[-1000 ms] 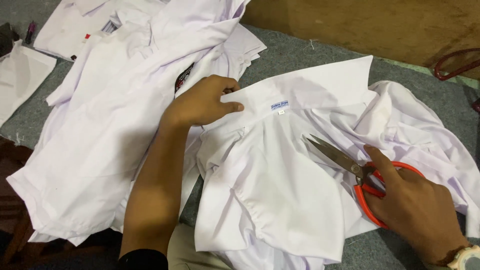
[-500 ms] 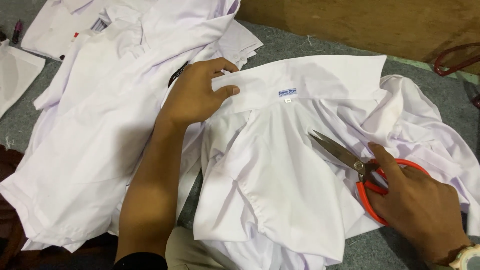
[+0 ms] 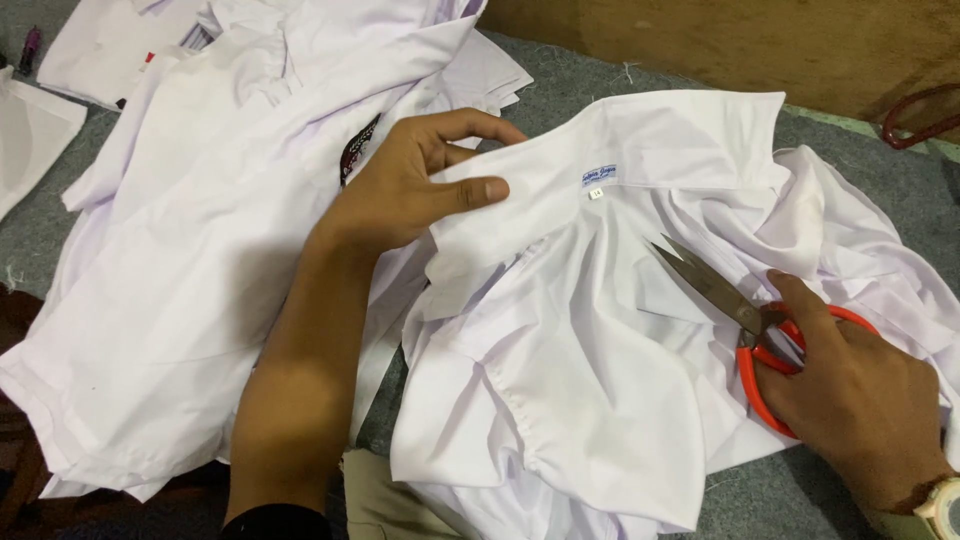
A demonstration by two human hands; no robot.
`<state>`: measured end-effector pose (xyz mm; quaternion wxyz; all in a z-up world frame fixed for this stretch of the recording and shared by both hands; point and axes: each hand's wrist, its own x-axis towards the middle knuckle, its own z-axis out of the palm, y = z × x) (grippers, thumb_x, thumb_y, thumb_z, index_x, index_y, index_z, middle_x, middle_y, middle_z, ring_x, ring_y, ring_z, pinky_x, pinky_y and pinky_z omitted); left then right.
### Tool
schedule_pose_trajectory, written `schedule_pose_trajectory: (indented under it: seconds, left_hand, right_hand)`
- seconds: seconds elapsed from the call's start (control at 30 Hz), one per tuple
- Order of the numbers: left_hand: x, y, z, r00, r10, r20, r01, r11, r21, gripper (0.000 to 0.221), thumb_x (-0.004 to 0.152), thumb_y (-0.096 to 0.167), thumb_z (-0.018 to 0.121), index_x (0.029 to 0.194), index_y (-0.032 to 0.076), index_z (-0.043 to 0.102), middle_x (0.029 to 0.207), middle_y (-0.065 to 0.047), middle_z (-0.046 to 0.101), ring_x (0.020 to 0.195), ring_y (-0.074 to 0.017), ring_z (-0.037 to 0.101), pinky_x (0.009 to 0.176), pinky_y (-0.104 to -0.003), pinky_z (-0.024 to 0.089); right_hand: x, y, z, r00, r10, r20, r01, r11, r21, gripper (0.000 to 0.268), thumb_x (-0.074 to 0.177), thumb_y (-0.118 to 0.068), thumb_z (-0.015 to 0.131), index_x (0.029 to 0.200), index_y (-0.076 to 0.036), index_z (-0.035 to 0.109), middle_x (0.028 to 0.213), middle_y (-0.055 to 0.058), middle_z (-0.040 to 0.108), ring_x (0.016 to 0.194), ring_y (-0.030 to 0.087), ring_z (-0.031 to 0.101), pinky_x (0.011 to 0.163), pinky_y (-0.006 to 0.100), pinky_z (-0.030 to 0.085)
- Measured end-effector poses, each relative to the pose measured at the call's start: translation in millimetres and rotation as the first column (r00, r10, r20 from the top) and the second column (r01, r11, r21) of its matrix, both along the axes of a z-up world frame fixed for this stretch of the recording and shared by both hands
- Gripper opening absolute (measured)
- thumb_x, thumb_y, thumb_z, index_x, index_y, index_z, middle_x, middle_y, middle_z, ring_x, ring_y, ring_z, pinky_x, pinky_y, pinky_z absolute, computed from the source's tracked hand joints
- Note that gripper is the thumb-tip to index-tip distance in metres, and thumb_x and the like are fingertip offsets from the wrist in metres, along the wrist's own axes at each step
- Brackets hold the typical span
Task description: Trimming loose threads from white shirts using scissors at a quality control station
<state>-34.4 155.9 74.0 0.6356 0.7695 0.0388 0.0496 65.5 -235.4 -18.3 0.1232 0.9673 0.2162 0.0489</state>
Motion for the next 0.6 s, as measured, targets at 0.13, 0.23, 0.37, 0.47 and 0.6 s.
schedule_pose_trajectory:
  seconds: [0.13, 0.23, 0.37, 0.47, 0.6]
  left_hand:
    - [-1, -8, -4, 0.946, -0.312, 0.085, 0.323, 0.931, -0.172, 0.061, 0.093, 0.02, 0.072, 0.148, 0.006, 0.05, 0.099, -0.008, 0.077, 0.088, -0.015, 0.073, 0.084, -0.026, 0.06]
    - [-4, -19, 2, 0.932, -0.355, 0.076, 0.363, 0.915, -0.176, 0.062, 0.091, 0.027, 0.073, 0.147, 0.008, 0.051, 0.105, -0.011, 0.077, 0.091, -0.0183, 0.075, 0.08, -0.03, 0.064]
    - [-1, -20, -9, 0.898, -0.392, 0.2, 0.408, 0.911, -0.05, 0.042, 0.097, 0.024, 0.072, 0.136, 0.01, 0.061, 0.144, -0.007, 0.061, 0.143, -0.0224, 0.057, 0.127, -0.037, 0.041]
    - [-4, -22, -6, 0.895, -0.411, 0.175, 0.417, 0.909, 0.001, 0.043, 0.096, 0.026, 0.073, 0.135, 0.011, 0.062, 0.143, -0.007, 0.063, 0.143, -0.0218, 0.057, 0.127, -0.035, 0.04]
    - [-4, -24, -6, 0.871, -0.455, 0.184, 0.473, 0.878, -0.07, 0.044, 0.097, 0.021, 0.073, 0.137, 0.008, 0.06, 0.141, -0.008, 0.063, 0.137, -0.0191, 0.06, 0.117, -0.031, 0.049]
  right_hand:
    - [2, -10, -13, 0.99, 0.092, 0.11, -0.092, 0.996, -0.006, 0.086, 0.076, -0.068, 0.061, 0.158, -0.044, 0.051, 0.101, -0.012, 0.078, 0.092, 0.02, 0.08, 0.062, 0.048, 0.064]
    - [5, -12, -17, 0.995, 0.074, 0.072, -0.076, 0.997, 0.023, 0.086, 0.075, -0.063, 0.065, 0.157, -0.043, 0.051, 0.103, -0.009, 0.078, 0.096, 0.021, 0.079, 0.062, 0.048, 0.063]
    - [2, -7, -11, 0.994, 0.078, 0.072, -0.078, 0.997, -0.005, 0.082, 0.078, -0.064, 0.061, 0.156, -0.043, 0.052, 0.103, -0.011, 0.078, 0.096, 0.02, 0.08, 0.061, 0.049, 0.064]
    - [-1, -5, -7, 0.996, 0.048, 0.08, -0.048, 0.999, 0.001, 0.071, 0.082, -0.063, 0.06, 0.15, -0.043, 0.056, 0.084, -0.004, 0.078, 0.084, 0.024, 0.079, 0.061, 0.047, 0.063]
    - [4, -22, -19, 0.962, 0.203, 0.18, -0.232, 0.961, 0.153, 0.056, 0.082, -0.047, 0.07, 0.137, -0.037, 0.067, 0.098, -0.01, 0.074, 0.094, 0.014, 0.075, 0.065, 0.037, 0.056]
